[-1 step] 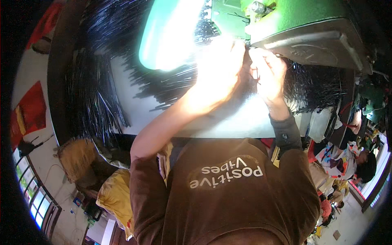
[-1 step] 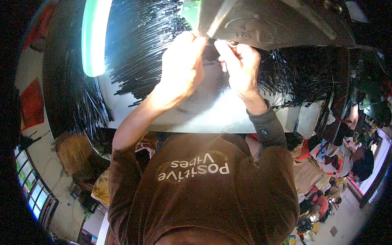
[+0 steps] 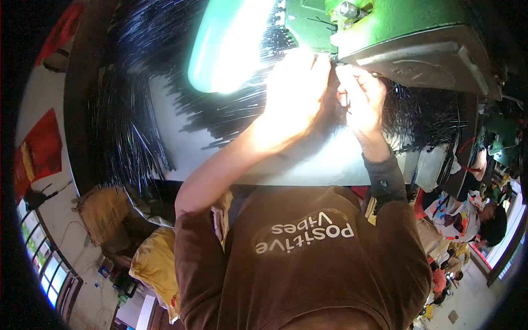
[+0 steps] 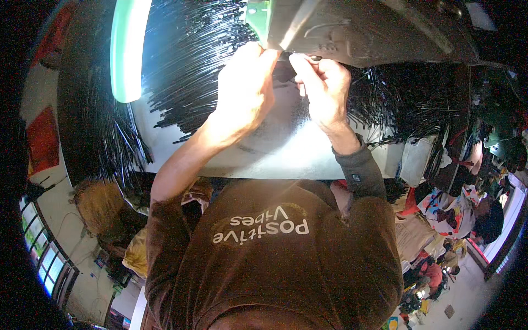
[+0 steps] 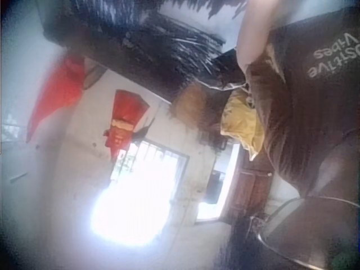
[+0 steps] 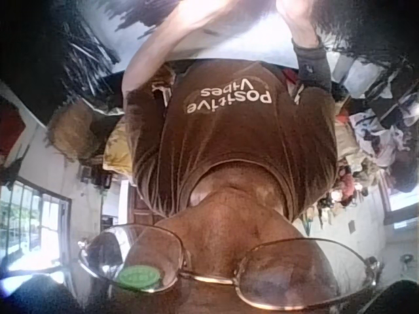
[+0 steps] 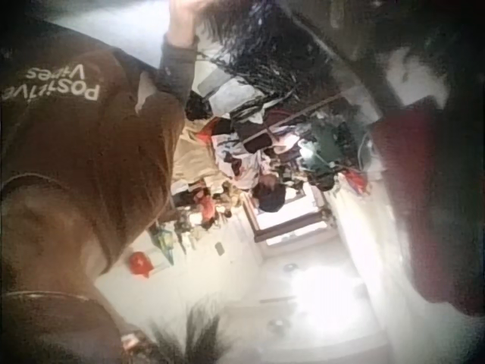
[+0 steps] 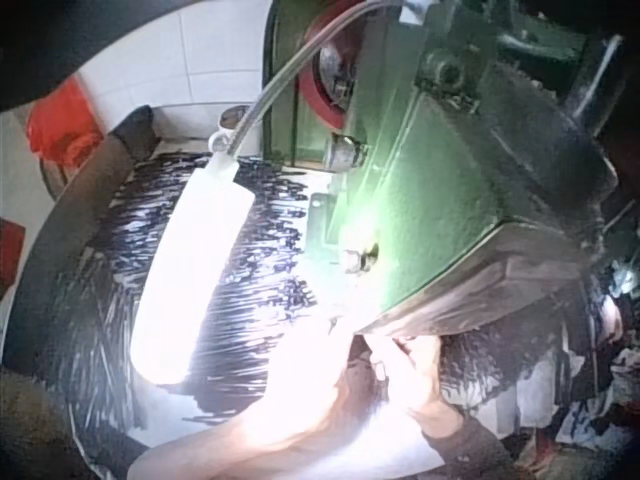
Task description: The person assembles umbrella ribs by feeding thin metal rods into a tabletop machine to attach small metal components to the tips.
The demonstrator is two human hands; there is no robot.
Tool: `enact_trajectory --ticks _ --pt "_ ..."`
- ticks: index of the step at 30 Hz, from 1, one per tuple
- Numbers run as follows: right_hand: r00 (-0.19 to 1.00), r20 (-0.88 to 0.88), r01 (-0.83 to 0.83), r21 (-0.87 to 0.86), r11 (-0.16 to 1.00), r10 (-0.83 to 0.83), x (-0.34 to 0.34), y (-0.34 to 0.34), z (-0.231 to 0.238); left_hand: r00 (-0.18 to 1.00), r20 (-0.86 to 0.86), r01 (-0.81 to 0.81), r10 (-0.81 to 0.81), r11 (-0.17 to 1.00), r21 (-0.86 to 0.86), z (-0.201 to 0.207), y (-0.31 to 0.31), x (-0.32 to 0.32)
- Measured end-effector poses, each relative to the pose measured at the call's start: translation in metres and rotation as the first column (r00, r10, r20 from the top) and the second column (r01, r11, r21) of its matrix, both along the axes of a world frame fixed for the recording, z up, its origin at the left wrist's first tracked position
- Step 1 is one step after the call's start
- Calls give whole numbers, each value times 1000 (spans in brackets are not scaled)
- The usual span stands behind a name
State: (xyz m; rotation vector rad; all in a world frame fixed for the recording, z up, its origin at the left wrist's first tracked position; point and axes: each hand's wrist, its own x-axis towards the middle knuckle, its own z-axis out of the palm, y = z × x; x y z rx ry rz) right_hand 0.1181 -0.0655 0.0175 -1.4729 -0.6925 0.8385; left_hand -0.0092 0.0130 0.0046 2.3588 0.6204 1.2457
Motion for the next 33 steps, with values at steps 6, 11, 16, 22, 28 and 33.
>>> enact_trajectory --ticks 6,11,16,22,28,33 --pt "998 -52 -17 22 1000 18 2 0 -5 998 -56 23 -19 998 63 0 5 -7" --pt "989 -146 -25 64 998 34 1 0 -7 999 -38 36 -34 998 58 1 6 -8" --pt "987 -153 -22 105 994 38 0 0 -7 998 -55 36 -31 996 82 0 4 -9" --pt "993 -116 20 66 998 -12 1 1 -1 996 -81 56 -49 994 98 3 8 -8" --pt "981 -142 -144 -57 988 135 11 -1 7 939 -150 253 -308 919 -303 5 6 -25" --pt "995 -90 -38 -45 998 34 -11 0 7 974 -8 221 -226 958 -182 5 -25 -11"
